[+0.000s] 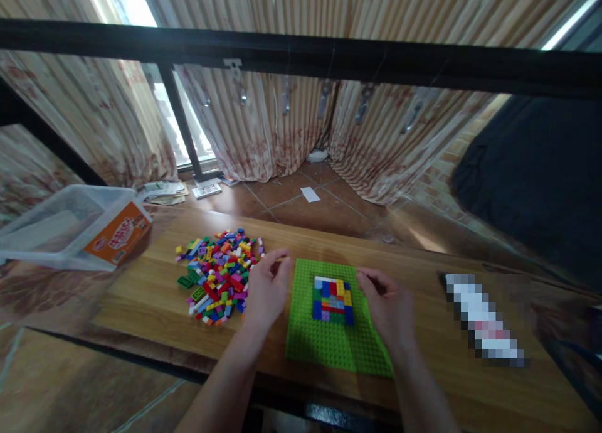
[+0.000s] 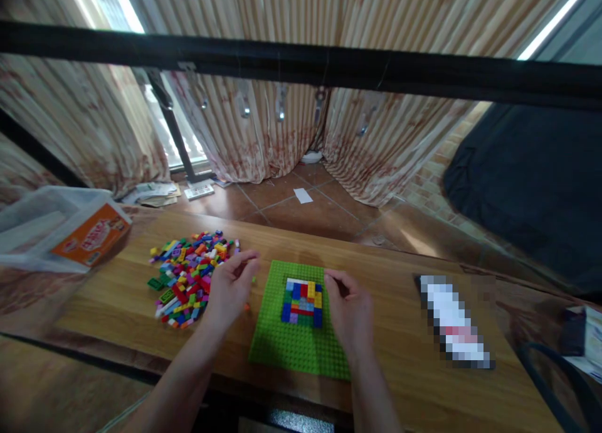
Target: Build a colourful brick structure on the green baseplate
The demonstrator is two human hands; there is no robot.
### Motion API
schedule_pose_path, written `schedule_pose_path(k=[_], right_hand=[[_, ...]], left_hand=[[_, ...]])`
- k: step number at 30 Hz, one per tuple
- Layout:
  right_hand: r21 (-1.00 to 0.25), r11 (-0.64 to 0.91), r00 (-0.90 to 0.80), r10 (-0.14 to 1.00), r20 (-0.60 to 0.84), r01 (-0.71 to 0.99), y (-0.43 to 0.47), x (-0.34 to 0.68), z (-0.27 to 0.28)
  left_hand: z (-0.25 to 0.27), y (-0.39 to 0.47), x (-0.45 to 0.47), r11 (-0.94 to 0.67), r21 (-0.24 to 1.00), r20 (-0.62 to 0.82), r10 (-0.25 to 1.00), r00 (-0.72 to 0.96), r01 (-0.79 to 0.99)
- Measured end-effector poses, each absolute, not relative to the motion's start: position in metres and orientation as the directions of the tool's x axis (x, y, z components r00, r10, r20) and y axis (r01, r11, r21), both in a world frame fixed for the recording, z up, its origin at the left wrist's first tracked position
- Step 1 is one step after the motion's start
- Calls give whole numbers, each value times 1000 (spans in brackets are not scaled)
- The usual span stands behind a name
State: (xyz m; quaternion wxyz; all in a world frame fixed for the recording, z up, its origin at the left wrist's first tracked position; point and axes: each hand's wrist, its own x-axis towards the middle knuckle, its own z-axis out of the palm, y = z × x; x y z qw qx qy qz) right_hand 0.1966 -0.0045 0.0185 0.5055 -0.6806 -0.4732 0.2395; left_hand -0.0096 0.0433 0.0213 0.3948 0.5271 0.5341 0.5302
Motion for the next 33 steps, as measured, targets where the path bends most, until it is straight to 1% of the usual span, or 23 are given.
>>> schedule_pose_path(k=[2,4,7,10,13,17,19,26,33], right_hand=[[-894,-5,374,909,183,449,-10,178,21],[-875,50,256,947,195,481,-16,159,20],[-822,133,80,974,211,553,-22,133,15],[-755,178,-41,980,197,632,-25,113,6],[-702,205,-114,978,175,683,-25,99,0],[-653,181,-134,983,121,736,-24,86,-4],[-645,174,-129,985,117,744,-22,82,-6],[-664,177,-88,982,167,726,-10,74,-7],[-657,169,-29,975,218,734,24,55,-2]], left_hand=[[28,49,-20,-96,994,80,961,-264,-48],[35,53,-32,-78,961,-17,940,-340,-264],[44,55,-49,-22,845,-198,916,-350,-534],[48,54,-60,45,724,-329,899,-288,-688],[49,54,-65,83,660,-366,903,-224,-746],[50,56,-72,54,644,-369,896,-248,-763],[50,56,-77,45,630,-372,893,-251,-775],[51,57,-89,33,590,-402,878,-258,-807],[53,57,-95,81,576,-416,886,-206,-814]])
